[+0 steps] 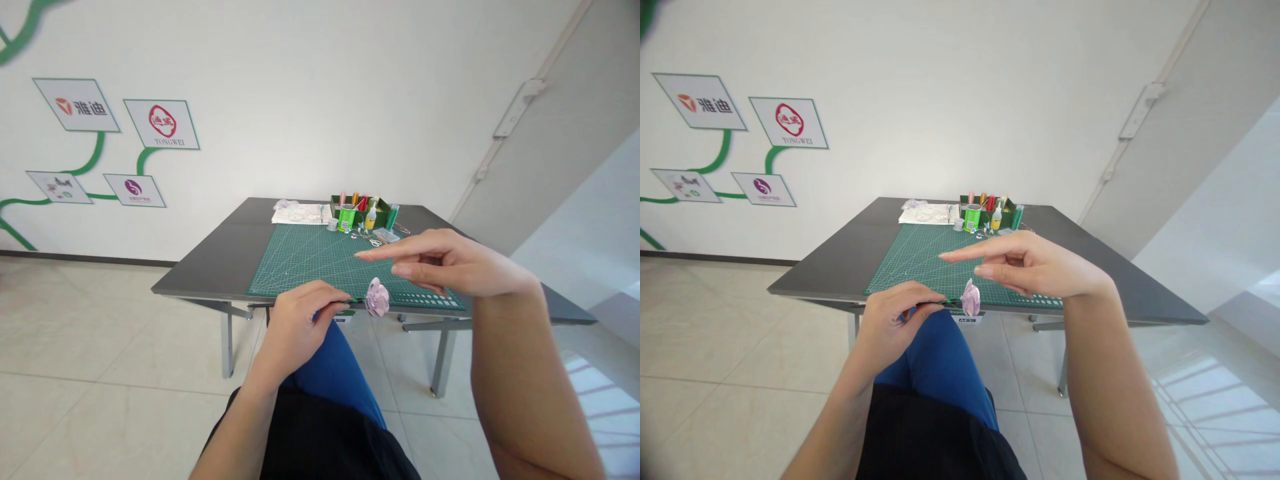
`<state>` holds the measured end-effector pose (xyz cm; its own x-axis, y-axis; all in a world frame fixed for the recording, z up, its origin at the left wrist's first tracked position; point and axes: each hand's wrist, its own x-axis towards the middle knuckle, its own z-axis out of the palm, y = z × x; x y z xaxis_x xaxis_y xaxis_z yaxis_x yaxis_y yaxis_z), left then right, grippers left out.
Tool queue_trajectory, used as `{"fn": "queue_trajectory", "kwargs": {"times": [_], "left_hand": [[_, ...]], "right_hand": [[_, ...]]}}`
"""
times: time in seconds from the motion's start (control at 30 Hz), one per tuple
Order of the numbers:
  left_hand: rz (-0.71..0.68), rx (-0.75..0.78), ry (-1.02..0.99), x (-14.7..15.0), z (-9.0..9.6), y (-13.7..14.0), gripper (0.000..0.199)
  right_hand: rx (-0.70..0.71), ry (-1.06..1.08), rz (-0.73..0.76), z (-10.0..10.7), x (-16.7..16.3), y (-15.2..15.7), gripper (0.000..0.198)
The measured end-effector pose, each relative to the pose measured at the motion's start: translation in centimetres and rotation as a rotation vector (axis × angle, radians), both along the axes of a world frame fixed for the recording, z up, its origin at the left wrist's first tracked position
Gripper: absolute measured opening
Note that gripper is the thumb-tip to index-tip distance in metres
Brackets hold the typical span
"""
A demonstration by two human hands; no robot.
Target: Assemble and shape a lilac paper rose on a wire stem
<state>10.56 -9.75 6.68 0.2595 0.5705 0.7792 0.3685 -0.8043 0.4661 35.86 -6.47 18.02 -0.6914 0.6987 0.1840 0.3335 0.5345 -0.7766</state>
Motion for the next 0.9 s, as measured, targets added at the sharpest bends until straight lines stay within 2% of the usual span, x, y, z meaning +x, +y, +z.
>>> {"fn": "queue_trajectory", "kwargs": {"times": [0.13, 0.4, 0.63, 0.9], "left_hand": [[-0.026, -0.004, 0.002, 0.0, 0.1, 0.0, 0.013], [-0.08, -0.01, 0.004, -0.1, 0.7, -0.6, 0.011], [-0.114, -0.021, -0.059, -0.2, 0.9, -0.9, 0.012], [-0.01, -0.006, -0.102, -0.7, 0.9, -0.5, 0.012]], "right_hand": [[-0.047, 0.002, -0.095, 0.3, -0.7, 0.5, 0.041], [-0.005, -0.03, -0.04, -0.8, -1.2, 2.0, 0.042], [-0.053, -0.063, -0.028, -3.7, -1.4, 2.6, 0.044], [-0.023, 0.031, -0.151, -7.9, -1.8, 1.5, 0.033]]}}
